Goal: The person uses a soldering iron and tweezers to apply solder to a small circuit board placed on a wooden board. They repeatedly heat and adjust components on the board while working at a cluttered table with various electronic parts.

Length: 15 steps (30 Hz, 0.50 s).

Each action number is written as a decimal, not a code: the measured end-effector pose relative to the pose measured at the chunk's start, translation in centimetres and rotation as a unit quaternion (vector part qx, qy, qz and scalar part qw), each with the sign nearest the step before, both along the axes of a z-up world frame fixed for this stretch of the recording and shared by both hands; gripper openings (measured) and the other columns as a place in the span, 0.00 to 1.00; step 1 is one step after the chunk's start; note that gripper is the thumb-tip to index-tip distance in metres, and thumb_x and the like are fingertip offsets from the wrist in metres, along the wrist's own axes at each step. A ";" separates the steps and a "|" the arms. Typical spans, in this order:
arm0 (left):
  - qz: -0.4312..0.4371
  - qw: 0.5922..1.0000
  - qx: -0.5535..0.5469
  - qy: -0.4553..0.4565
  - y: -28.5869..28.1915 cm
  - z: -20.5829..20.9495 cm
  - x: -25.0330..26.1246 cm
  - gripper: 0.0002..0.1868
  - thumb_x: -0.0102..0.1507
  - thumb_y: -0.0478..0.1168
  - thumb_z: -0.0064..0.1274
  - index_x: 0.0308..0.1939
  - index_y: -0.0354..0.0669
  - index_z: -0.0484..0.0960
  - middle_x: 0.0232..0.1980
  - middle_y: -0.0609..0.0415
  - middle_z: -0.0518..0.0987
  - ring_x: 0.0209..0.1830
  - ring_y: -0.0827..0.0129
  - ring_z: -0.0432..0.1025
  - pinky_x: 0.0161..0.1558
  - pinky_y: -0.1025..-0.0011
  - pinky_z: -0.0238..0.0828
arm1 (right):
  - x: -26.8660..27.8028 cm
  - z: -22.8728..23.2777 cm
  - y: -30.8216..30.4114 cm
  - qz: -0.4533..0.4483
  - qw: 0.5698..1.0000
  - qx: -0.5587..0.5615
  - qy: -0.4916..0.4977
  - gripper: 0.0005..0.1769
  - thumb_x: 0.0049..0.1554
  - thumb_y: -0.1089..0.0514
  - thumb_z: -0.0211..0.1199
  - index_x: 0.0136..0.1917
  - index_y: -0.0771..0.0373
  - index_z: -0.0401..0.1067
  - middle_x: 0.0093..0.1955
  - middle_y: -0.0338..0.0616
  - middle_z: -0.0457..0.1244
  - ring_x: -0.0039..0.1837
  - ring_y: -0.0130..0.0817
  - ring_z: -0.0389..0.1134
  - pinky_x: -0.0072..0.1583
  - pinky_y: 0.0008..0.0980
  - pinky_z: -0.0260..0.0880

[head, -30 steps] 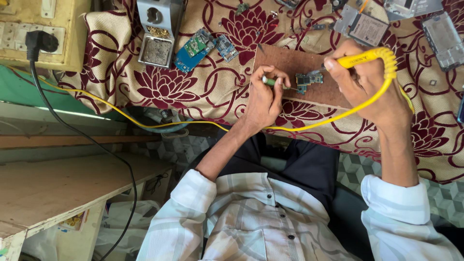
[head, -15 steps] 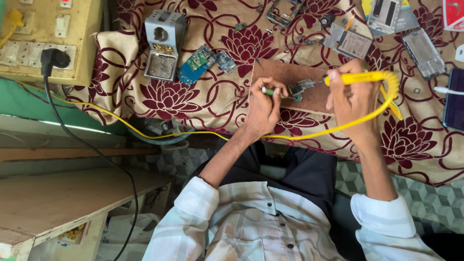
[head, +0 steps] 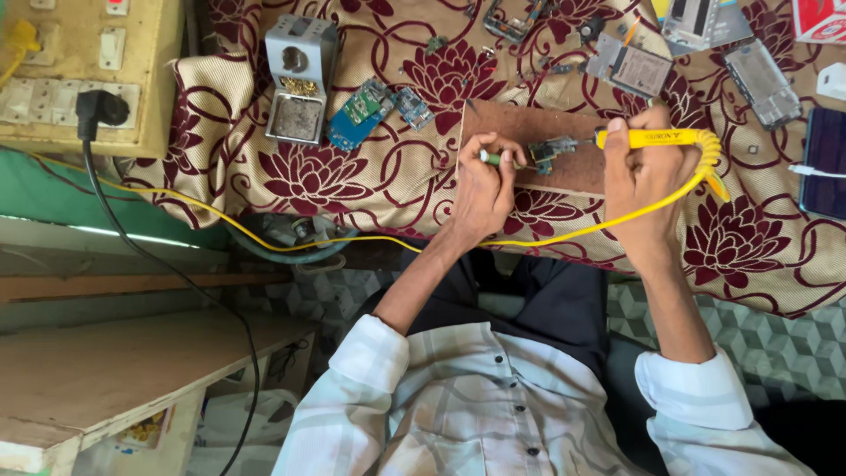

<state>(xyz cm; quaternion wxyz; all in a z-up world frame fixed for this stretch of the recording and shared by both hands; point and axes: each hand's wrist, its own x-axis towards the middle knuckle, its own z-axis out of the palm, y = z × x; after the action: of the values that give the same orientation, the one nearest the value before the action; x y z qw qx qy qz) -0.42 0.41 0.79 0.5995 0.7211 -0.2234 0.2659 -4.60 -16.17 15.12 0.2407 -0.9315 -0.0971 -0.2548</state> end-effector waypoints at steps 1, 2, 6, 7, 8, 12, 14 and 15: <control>0.004 1.000 0.006 0.002 0.0 0.0 0.3 0.13 0.74 0.30 0.39 0.55 0.34 0.52 0.44 0.49 0.78 0.39 0.63 0.74 0.60 0.63 0.63 | 0.1 0.1 0.1 -0.005 1.000 0.003 -0.008 0.18 0.77 0.58 0.59 0.45 0.67 0.65 0.37 0.46 0.62 0.40 0.43 0.61 0.50 0.45 0.61; 0.000 0.999 0.020 0.028 0.1 0.1 0.6 0.10 0.74 0.29 0.39 0.54 0.36 0.54 0.42 0.49 0.78 0.38 0.63 0.74 0.60 0.63 0.63 | 0.3 0.4 0.1 -0.011 0.999 0.035 0.010 0.17 0.76 0.57 0.58 0.46 0.67 0.64 0.37 0.46 0.62 0.38 0.42 0.60 0.47 0.45 0.60; -0.011 0.999 -0.004 0.044 0.0 -0.1 0.1 0.08 0.75 0.31 0.38 0.54 0.35 0.55 0.43 0.49 0.77 0.38 0.64 0.72 0.61 0.65 0.62 | -0.1 0.3 -0.5 -0.016 0.997 0.072 0.029 0.17 0.75 0.57 0.56 0.45 0.68 0.64 0.35 0.43 0.63 0.35 0.36 0.62 0.45 0.41 0.60; -0.012 0.999 -0.029 0.019 0.0 0.1 0.3 0.09 0.75 0.32 0.37 0.54 0.34 0.53 0.45 0.49 0.77 0.40 0.65 0.71 0.61 0.66 0.61 | -0.1 0.1 -0.7 -0.013 0.998 0.061 0.014 0.18 0.76 0.57 0.56 0.45 0.68 0.64 0.35 0.42 0.63 0.36 0.35 0.63 0.47 0.40 0.61; -0.014 0.999 -0.035 0.020 0.3 0.3 0.2 0.08 0.75 0.32 0.37 0.54 0.33 0.55 0.45 0.50 0.77 0.41 0.65 0.72 0.62 0.67 0.60 | -0.3 -0.1 -1.0 -0.019 0.998 0.065 0.014 0.18 0.77 0.57 0.56 0.45 0.68 0.64 0.34 0.42 0.63 0.35 0.33 0.63 0.47 0.39 0.62; -0.016 0.999 0.001 0.042 0.1 1.1 0.1 0.06 0.75 0.33 0.36 0.46 0.33 0.68 0.42 0.51 0.77 0.42 0.64 0.73 0.64 0.66 0.56 | -2.5 -2.6 -3.3 -0.001 0.973 0.229 -0.013 0.13 0.78 0.55 0.53 0.56 0.69 0.63 0.33 0.45 0.62 0.32 0.29 0.61 0.41 0.29 0.59; -0.005 0.998 0.037 0.053 0.5 1.3 -0.1 0.10 0.74 0.32 0.36 0.42 0.34 0.73 0.40 0.51 0.77 0.41 0.63 0.74 0.65 0.64 0.55 | -4.3 -4.7 -4.3 0.034 0.944 0.326 -0.034 0.14 0.77 0.55 0.51 0.62 0.70 0.60 0.34 0.48 0.60 0.31 0.28 0.59 0.37 0.24 0.58; 0.002 0.998 0.045 0.050 0.6 1.4 -0.1 0.11 0.73 0.32 0.36 0.41 0.33 0.74 0.39 0.52 0.77 0.41 0.63 0.74 0.65 0.63 0.53 | -5.4 -5.4 -5.1 0.050 0.937 0.343 -0.048 0.15 0.76 0.54 0.50 0.64 0.70 0.58 0.34 0.49 0.60 0.30 0.28 0.59 0.36 0.23 0.58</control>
<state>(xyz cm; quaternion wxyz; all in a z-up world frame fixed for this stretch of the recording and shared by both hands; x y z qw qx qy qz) -0.54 1.00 2.15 0.5768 0.7599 -0.2035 0.2201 -10.00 -21.28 9.67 0.5532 -0.7728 -0.0619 -0.3047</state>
